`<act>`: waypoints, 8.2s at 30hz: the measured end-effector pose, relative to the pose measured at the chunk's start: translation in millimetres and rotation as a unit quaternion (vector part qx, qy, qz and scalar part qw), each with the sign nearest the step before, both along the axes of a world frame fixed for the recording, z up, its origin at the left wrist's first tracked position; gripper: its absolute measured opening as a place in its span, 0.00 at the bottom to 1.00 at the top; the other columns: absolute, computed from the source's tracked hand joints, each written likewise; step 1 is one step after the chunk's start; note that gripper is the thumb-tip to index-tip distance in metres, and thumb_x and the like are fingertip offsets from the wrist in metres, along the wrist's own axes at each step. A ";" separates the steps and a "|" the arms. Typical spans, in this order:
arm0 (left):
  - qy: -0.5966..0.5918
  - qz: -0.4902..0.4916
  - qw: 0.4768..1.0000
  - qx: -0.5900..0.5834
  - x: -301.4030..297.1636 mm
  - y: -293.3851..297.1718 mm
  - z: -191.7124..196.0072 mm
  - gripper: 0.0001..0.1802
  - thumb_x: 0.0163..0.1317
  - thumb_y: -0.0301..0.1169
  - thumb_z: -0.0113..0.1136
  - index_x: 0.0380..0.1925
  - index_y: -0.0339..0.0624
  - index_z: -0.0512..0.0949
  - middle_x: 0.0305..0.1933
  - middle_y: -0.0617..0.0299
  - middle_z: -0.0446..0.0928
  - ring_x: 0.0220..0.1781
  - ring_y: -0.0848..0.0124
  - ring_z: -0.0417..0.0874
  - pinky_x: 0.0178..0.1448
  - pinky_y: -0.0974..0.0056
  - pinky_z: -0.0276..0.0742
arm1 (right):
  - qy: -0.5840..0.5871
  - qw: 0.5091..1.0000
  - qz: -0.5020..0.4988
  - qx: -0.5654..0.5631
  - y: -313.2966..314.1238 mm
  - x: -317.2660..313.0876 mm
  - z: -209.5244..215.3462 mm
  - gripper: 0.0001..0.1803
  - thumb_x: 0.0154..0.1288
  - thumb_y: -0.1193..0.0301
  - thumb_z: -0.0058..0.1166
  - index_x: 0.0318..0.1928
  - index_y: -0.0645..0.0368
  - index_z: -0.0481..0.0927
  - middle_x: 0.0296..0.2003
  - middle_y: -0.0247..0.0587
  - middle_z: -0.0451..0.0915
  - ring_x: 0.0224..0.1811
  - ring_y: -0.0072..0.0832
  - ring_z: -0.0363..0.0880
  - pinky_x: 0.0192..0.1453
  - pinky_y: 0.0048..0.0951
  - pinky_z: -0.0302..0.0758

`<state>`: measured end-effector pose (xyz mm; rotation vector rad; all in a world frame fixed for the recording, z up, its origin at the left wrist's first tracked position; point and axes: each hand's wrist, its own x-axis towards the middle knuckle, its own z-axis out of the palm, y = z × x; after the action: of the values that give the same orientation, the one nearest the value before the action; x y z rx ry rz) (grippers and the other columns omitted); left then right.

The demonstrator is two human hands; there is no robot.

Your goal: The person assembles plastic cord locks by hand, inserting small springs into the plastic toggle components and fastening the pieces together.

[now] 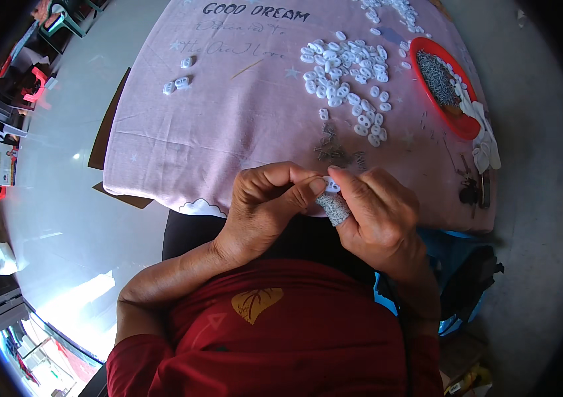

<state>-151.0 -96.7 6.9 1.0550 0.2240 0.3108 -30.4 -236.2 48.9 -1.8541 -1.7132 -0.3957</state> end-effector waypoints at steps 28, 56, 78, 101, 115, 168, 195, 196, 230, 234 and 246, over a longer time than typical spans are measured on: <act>0.113 0.309 0.793 0.513 -1.2 121.7 -10.0 0.13 0.59 0.20 0.63 0.45 0.37 0.83 0.45 0.54 0.83 0.39 0.68 0.85 0.44 0.64 0.81 | 0.098 0.972 -0.126 -0.170 -14.7 64.6 -11.5 0.15 0.51 0.80 0.54 0.41 0.60 0.83 0.32 0.46 0.79 0.37 0.45 0.80 0.42 0.42 0.76; -0.002 0.049 0.770 0.636 91.0 60.9 -12.4 0.07 0.57 0.29 0.64 0.35 0.41 0.81 0.35 0.54 0.78 0.41 0.57 0.80 0.45 0.56 0.79 | 0.354 0.927 -0.114 -0.051 -29.7 55.5 -29.9 0.17 0.50 0.87 0.48 0.42 0.65 0.77 0.34 0.46 0.81 0.34 0.31 0.81 0.39 0.30 0.76; 0.143 -0.153 0.950 -0.231 26.9 19.0 4.1 0.11 0.66 0.30 0.62 0.47 0.43 0.78 0.38 0.63 0.83 0.34 0.81 0.80 0.36 0.78 0.73 | 0.564 0.823 0.022 0.058 -18.3 11.0 -15.4 0.16 0.55 0.91 0.42 0.43 0.69 0.78 0.38 0.36 0.78 0.40 0.15 0.75 0.45 0.17 0.72; 0.086 -0.159 0.974 -0.137 22.7 10.8 3.5 0.08 0.69 0.32 0.58 0.45 0.42 0.76 0.35 0.64 0.82 0.32 0.81 0.80 0.35 0.76 0.73 | 0.597 0.798 0.017 0.079 -9.4 3.6 -16.2 0.10 0.61 0.88 0.51 0.43 0.68 0.76 0.36 0.38 0.80 0.39 0.19 0.81 0.44 0.20 0.77; 0.076 -0.143 0.978 -0.128 21.5 9.7 6.3 0.08 0.69 0.33 0.58 0.43 0.41 0.78 0.33 0.67 0.81 0.30 0.84 0.77 0.33 0.78 0.71 | 0.615 0.788 0.029 0.018 -12.5 11.9 -17.1 0.09 0.65 0.81 0.51 0.45 0.67 0.74 0.40 0.35 0.77 0.43 0.17 0.76 0.51 0.20 0.73; 0.029 -0.150 0.964 -0.217 11.4 7.6 6.8 0.09 0.69 0.29 0.57 0.47 0.41 0.78 0.34 0.67 0.80 0.33 0.82 0.75 0.39 0.76 0.71 | 0.276 0.955 -0.020 0.110 -13.3 -0.2 -15.8 0.14 0.49 0.86 0.61 0.38 0.61 0.79 0.31 0.32 0.79 0.20 0.14 0.63 0.22 0.17 0.59; 0.000 -0.067 0.998 0.001 7.3 4.8 9.3 0.09 0.63 0.19 0.61 0.43 0.36 0.81 0.41 0.63 0.83 0.42 0.80 0.81 0.49 0.73 0.77 | 0.306 0.951 -0.038 0.036 -16.5 -7.0 -8.1 0.14 0.51 0.87 0.58 0.39 0.61 0.78 0.28 0.35 0.76 0.19 0.18 0.66 0.22 0.19 0.61; 0.005 -0.064 0.998 0.019 6.4 5.4 10.1 0.09 0.63 0.19 0.61 0.43 0.35 0.81 0.41 0.63 0.83 0.43 0.79 0.81 0.50 0.73 0.78 | 0.304 0.951 -0.037 0.036 -15.9 -7.5 -8.3 0.14 0.50 0.87 0.58 0.39 0.61 0.78 0.28 0.35 0.76 0.19 0.17 0.65 0.22 0.19 0.61; 0.064 -0.094 0.992 -0.045 10.0 12.5 -9.3 0.09 0.62 0.24 0.64 0.43 0.41 0.82 0.33 0.71 0.80 0.31 0.86 0.75 0.35 0.80 0.72 | 0.261 0.965 -0.010 -0.017 -17.0 2.9 -18.1 0.16 0.51 0.86 0.60 0.41 0.62 0.77 0.31 0.43 0.78 0.30 0.36 0.80 0.31 0.30 0.78; 0.059 -0.090 0.993 -0.047 9.7 12.7 -10.3 0.08 0.62 0.23 0.64 0.42 0.40 0.82 0.33 0.71 0.80 0.31 0.86 0.76 0.35 0.80 0.72 | 0.267 0.963 -0.019 -0.026 -14.2 -0.4 -22.1 0.14 0.51 0.85 0.59 0.40 0.62 0.76 0.30 0.44 0.77 0.30 0.38 0.80 0.31 0.31 0.77; 0.040 -0.097 0.994 -0.010 7.6 16.9 -20.5 0.08 0.63 0.19 0.61 0.42 0.35 0.81 0.41 0.61 0.83 0.41 0.77 0.83 0.48 0.72 0.82 | 0.324 0.946 -0.016 -0.020 -8.4 -5.2 -30.3 0.11 0.54 0.83 0.57 0.38 0.62 0.75 0.30 0.47 0.77 0.31 0.43 0.80 0.32 0.35 0.75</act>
<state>-143.4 -79.8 -13.6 1.0610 0.1944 0.0907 -35.6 -244.6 18.6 -1.7714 -1.2410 0.2285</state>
